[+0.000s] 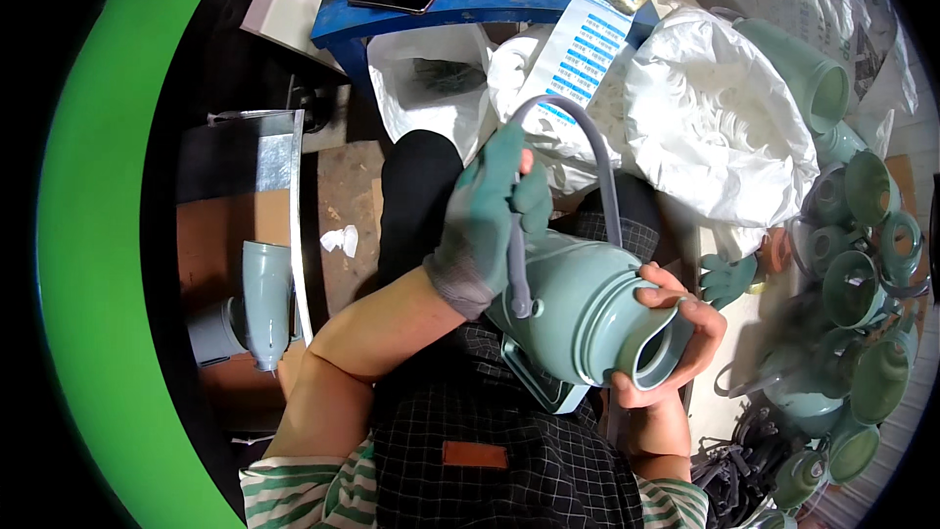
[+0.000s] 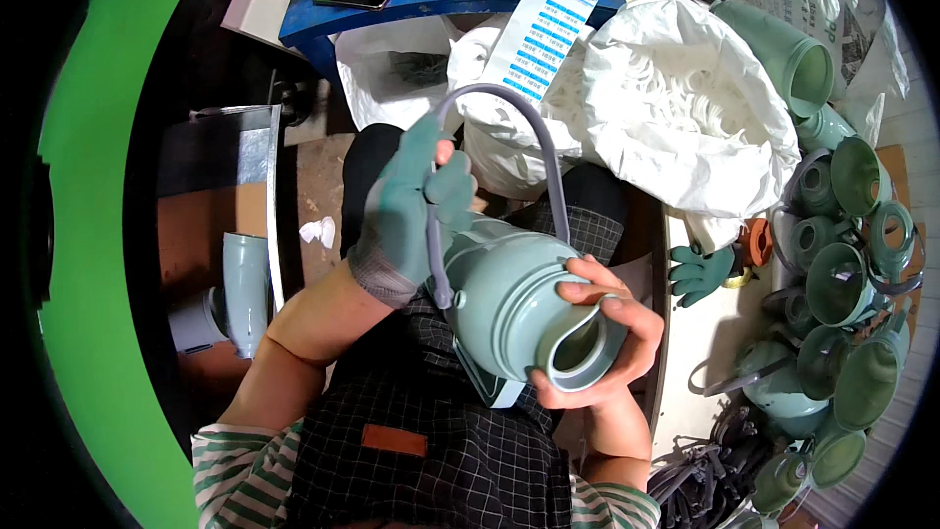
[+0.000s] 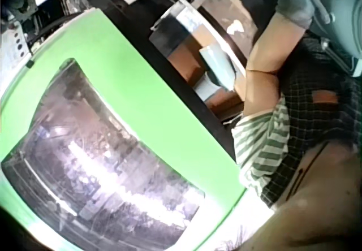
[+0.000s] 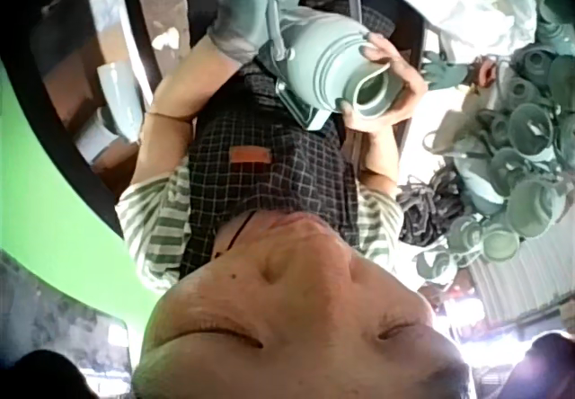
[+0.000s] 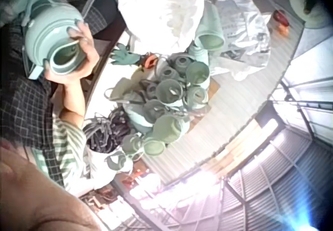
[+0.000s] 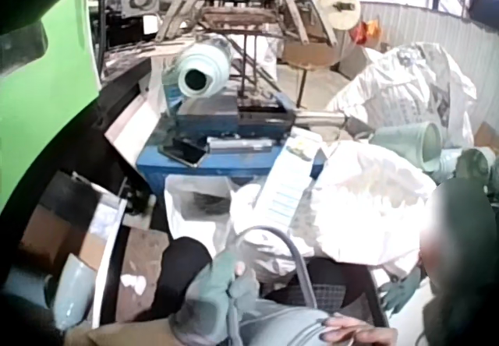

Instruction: The person assembles light-blue electric kettles by attaching handles and lids to the main bodies. They pick up each component from a nearby pile, connect them, and place the finished units on a shelf.

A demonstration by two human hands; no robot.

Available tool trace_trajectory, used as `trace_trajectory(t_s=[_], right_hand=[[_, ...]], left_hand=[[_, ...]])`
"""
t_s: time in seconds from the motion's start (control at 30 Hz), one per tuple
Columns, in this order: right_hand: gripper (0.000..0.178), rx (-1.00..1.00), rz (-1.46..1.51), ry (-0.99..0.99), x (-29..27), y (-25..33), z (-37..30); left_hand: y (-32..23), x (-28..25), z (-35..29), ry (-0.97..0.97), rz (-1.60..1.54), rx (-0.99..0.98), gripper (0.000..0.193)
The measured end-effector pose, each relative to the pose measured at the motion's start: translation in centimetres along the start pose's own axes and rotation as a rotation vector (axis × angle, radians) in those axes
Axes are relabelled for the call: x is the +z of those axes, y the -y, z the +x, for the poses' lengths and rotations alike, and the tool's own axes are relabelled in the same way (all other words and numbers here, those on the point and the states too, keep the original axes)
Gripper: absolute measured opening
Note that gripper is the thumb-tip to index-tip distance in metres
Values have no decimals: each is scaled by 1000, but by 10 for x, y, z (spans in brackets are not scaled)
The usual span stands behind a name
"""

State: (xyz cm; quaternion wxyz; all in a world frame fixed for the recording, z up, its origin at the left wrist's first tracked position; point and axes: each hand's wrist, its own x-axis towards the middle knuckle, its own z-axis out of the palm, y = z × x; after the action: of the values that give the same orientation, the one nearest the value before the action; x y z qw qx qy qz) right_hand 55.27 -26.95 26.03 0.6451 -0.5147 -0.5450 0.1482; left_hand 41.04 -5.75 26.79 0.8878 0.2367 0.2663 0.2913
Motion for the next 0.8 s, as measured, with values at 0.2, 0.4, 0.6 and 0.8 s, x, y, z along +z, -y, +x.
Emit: trace_trajectory(t_s=[0.2,0.4,0.6,0.8], right_hand=[[92,-119,-101,181,9,22,19],[90,-29,-67,175,3,23,18],[94,-31,-20,184,14,26,37],[99,-32,468,-363,31,16,52]], left_hand=[[0,15,-13,70,594,157,18],[21,-1,-30,437,845,534,19],[19,-23,-25,410,581,224,21],[-34,-30,-23,370,35,15,32]])
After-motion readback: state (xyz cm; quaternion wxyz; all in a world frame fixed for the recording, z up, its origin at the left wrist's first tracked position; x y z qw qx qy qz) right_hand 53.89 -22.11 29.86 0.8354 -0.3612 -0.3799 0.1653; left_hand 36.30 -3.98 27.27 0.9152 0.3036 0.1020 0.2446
